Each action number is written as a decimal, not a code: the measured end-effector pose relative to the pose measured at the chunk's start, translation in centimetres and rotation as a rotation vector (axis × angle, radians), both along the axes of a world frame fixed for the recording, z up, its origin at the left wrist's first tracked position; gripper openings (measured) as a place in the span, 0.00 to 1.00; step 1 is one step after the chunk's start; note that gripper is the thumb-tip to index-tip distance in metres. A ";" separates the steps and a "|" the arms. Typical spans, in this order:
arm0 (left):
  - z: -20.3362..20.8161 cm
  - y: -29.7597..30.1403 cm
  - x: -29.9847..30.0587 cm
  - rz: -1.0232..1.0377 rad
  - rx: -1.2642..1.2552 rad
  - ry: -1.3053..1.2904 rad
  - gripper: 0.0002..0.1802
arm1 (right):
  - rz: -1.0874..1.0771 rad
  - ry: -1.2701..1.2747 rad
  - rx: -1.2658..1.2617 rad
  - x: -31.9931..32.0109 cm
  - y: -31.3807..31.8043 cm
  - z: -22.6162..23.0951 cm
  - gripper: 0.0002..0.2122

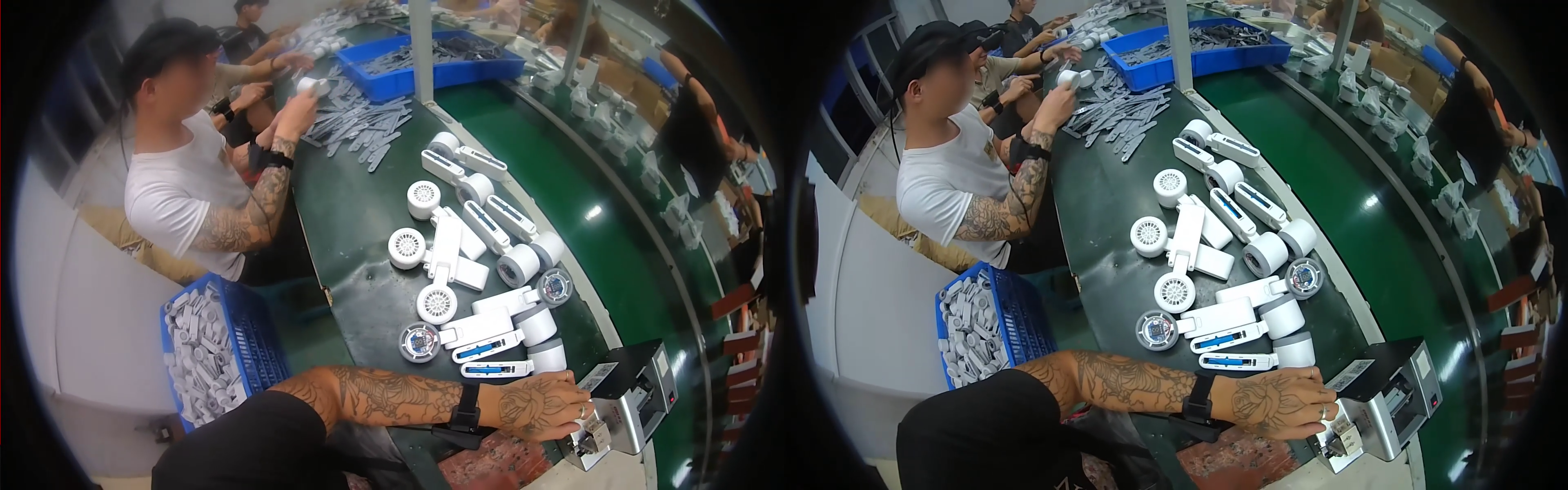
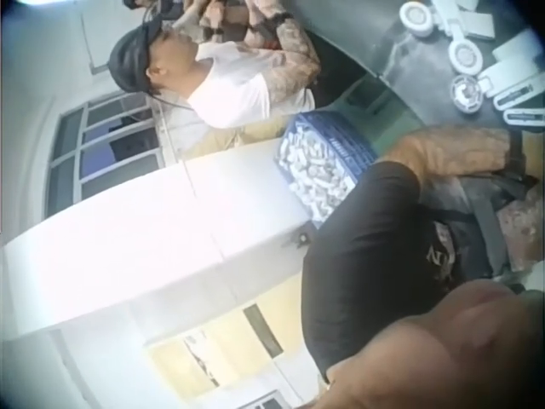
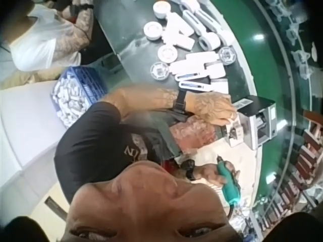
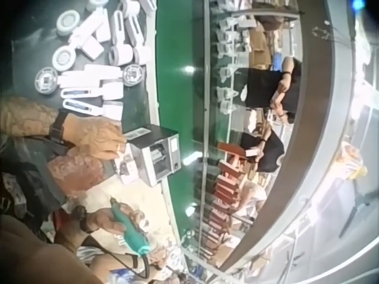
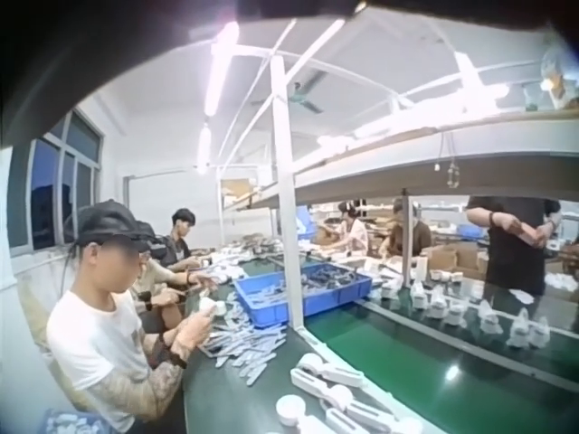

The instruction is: The person picks up a white fan component, places it into a machine, and uses a power screwdriver to fasten it before setting it aside and repeating the process.

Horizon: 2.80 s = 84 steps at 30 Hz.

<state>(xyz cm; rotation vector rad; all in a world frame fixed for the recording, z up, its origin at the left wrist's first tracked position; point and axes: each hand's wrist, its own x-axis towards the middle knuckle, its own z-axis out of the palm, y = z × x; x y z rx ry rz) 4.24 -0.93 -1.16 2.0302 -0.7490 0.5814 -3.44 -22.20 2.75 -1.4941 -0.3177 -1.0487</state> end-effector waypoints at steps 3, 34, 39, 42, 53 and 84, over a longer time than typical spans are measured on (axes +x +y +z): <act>0.0 0.4 0.4 -0.046 0.012 -0.008 0.14 | -0.012 -0.008 -0.015 0.3 -0.1 0.4 0.29; -0.2 2.4 3.6 0.428 0.136 -0.188 0.08 | -0.116 0.057 0.033 0.6 -2.0 -2.0 0.32; -0.6 0.4 2.7 0.243 0.023 -0.168 0.10 | -0.089 0.014 0.044 0.7 -2.4 -2.6 0.31; -1.1 -0.6 2.0 0.134 -0.031 -0.150 0.10 | -0.081 0.015 0.046 0.6 -2.1 -2.6 0.30; -1.9 -1.5 1.8 0.044 -0.051 0.027 0.11 | -0.264 0.155 -0.185 -0.9 -3.2 -2.4 0.19; -1.4 -1.0 1.4 -0.012 -0.054 0.025 0.14 | 0.209 -0.621 -0.359 6.4 -6.0 -4.4 0.20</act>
